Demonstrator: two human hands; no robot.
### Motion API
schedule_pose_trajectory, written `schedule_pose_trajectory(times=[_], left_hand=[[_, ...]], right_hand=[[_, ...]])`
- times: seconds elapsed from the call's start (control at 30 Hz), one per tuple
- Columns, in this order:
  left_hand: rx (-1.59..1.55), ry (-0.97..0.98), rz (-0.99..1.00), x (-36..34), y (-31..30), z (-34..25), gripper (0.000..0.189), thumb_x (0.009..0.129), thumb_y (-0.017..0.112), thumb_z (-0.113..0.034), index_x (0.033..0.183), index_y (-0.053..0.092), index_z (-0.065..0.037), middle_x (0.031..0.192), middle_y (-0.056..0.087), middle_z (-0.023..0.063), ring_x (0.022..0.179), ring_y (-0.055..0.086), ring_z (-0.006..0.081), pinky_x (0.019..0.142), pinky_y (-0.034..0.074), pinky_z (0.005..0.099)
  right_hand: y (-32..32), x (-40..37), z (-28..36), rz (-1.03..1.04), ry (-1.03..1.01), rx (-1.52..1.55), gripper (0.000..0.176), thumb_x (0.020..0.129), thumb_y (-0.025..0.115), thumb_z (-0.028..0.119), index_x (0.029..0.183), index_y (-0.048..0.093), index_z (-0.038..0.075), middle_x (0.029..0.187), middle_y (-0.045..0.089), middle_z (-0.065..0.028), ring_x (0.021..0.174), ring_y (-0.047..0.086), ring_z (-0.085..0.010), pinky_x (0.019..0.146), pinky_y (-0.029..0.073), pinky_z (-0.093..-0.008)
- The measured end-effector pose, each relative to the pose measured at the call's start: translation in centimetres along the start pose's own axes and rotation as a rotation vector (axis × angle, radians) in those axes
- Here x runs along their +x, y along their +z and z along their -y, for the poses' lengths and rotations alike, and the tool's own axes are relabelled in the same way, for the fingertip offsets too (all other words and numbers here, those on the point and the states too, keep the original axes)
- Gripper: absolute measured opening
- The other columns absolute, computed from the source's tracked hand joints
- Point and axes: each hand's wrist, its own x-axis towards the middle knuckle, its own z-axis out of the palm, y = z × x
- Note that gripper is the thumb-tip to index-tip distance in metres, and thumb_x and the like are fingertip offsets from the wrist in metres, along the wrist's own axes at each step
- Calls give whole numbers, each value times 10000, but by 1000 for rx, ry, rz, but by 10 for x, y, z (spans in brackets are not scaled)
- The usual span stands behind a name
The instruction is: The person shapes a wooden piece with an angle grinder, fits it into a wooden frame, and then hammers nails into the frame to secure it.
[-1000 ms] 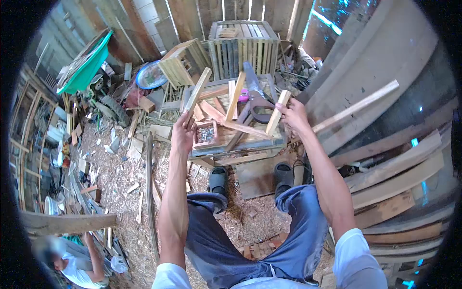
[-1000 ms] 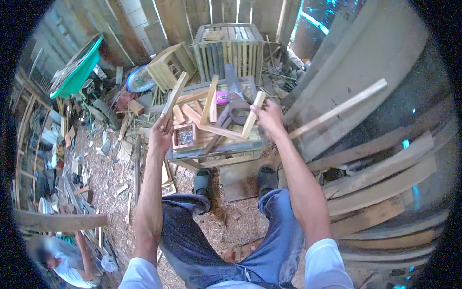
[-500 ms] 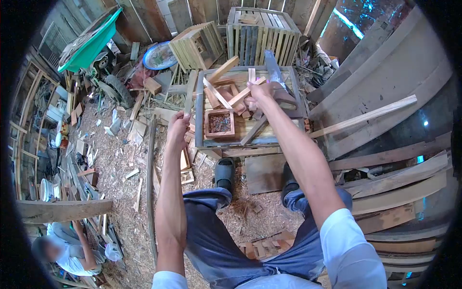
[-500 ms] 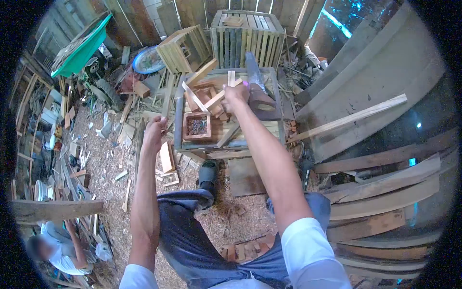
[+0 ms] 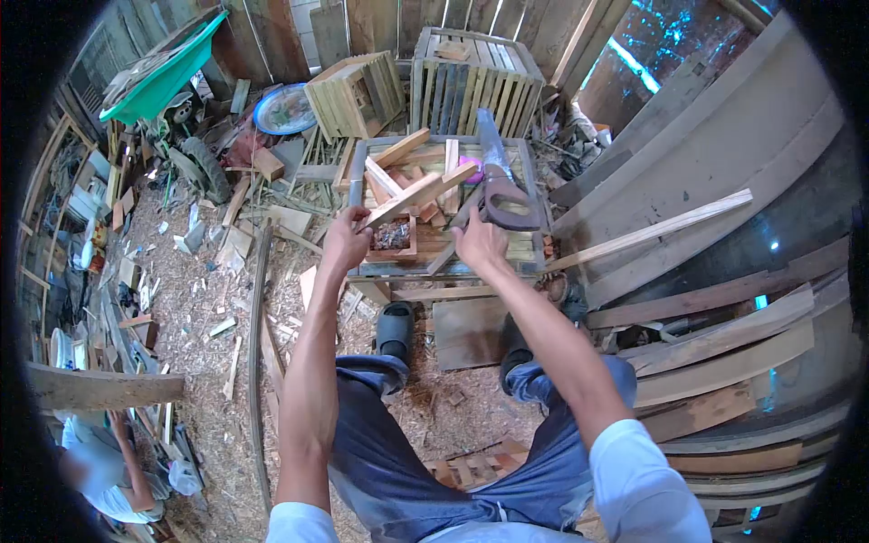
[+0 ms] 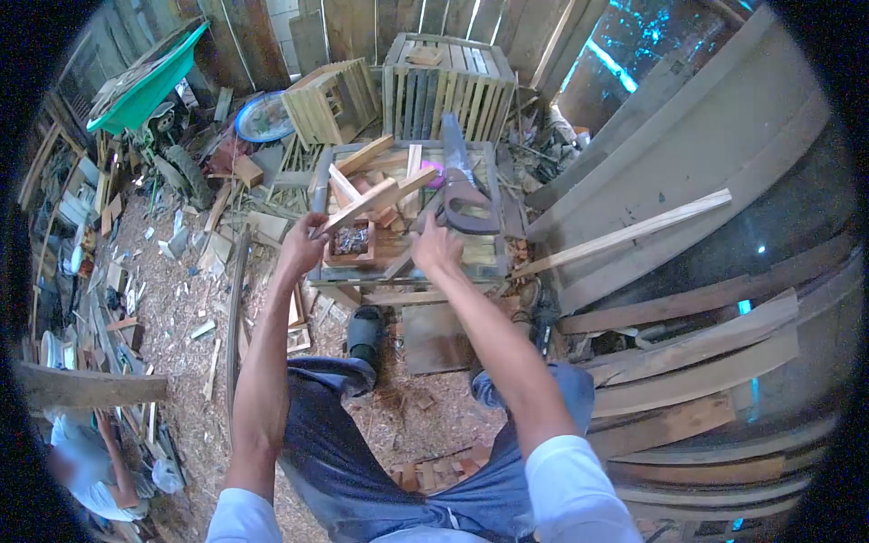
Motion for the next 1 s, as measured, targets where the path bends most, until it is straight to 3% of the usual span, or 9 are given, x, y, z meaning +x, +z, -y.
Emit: schedule_pose_trajectory(times=[0.07, 0.23, 0.43, 0.5, 0.57, 0.67, 0.8, 0.87, 1.0], left_hand=[[49, 4, -24, -2, 6, -9, 297, 818, 637, -82, 1114, 645, -58, 1078, 681, 195, 1047, 633, 382, 908, 497, 430], [7, 75, -27, -10, 5, -26, 315, 843, 649, -109, 1154, 623, -62, 1093, 679, 182, 1050, 633, 367, 912, 489, 424], [-144, 150, 63, -8, 1, -35, 295, 866, 652, -102, 1158, 622, -71, 1105, 685, 180, 1045, 654, 343, 897, 496, 414], [-116, 186, 107, -7, 6, -41, 320, 861, 657, -77, 1177, 612, -47, 1109, 686, 180, 1066, 652, 330, 916, 493, 400], [-118, 142, 131, -14, 8, -55, 325, 853, 664, -69, 1174, 616, -53, 1114, 685, 172, 1071, 648, 332, 922, 489, 397], [-133, 154, 156, -11, 21, -58, 327, 846, 670, -66, 1170, 625, -55, 1131, 678, 175, 1073, 646, 331, 935, 484, 399], [-118, 232, 164, -4, 44, -54, 336, 818, 647, -39, 1154, 632, -37, 1100, 682, 198, 1051, 649, 350, 924, 490, 407], [-58, 292, 138, -6, 45, -61, 342, 784, 631, -29, 1126, 638, -27, 1069, 684, 208, 1032, 649, 367, 904, 501, 415], [-12, 246, 108, -5, 55, -68, 325, 778, 632, -37, 1102, 636, -23, 1044, 681, 215, 1013, 649, 372, 883, 510, 423]], right_hand=[[7, 2, -2, -46, 110, 129, 606, 850, 660, 279, 1282, 340, -3, 905, 670, -309, 885, 668, -461, 774, 522, -542], [6, 7, -6, -108, 199, 373, 665, 843, 639, 219, 1299, 234, -47, 958, 659, -318, 901, 657, -483, 806, 525, -522], [-33, 19, -59, -86, 105, 205, 681, 872, 635, 215, 1327, 205, -57, 918, 664, -250, 774, 686, -359, 682, 550, -449], [-50, 26, -91, 132, 150, 555, 498, 906, 605, 188, 1257, 341, -46, 786, 604, -128, 615, 614, -203, 514, 499, -344], [-75, 13, -107, 353, 141, 931, 386, 919, 583, 160, 1198, 411, -44, 732, 559, -77, 561, 566, -153, 463, 461, -301], [-122, -10, -110, 586, 142, 983, 540, 907, 581, 137, 1330, 356, -112, 759, 546, -66, 589, 558, -124, 514, 507, -315], [-103, -32, -119, 302, -37, 610, 593, 863, 604, 110, 1399, 415, -61, 820, 621, -110, 559, 562, -150, 493, 483, -295], [-69, -8, -148, -46, -426, 202, 557, 862, 610, 119, 1369, 460, -56, 859, 644, -121, 563, 570, -141, 502, 493, -290], [-120, -26, -113, 289, -209, 244, 498, 862, 631, 135, 1317, 530, -40, 818, 650, -86, 550, 559, -105, 488, 488, -283]])
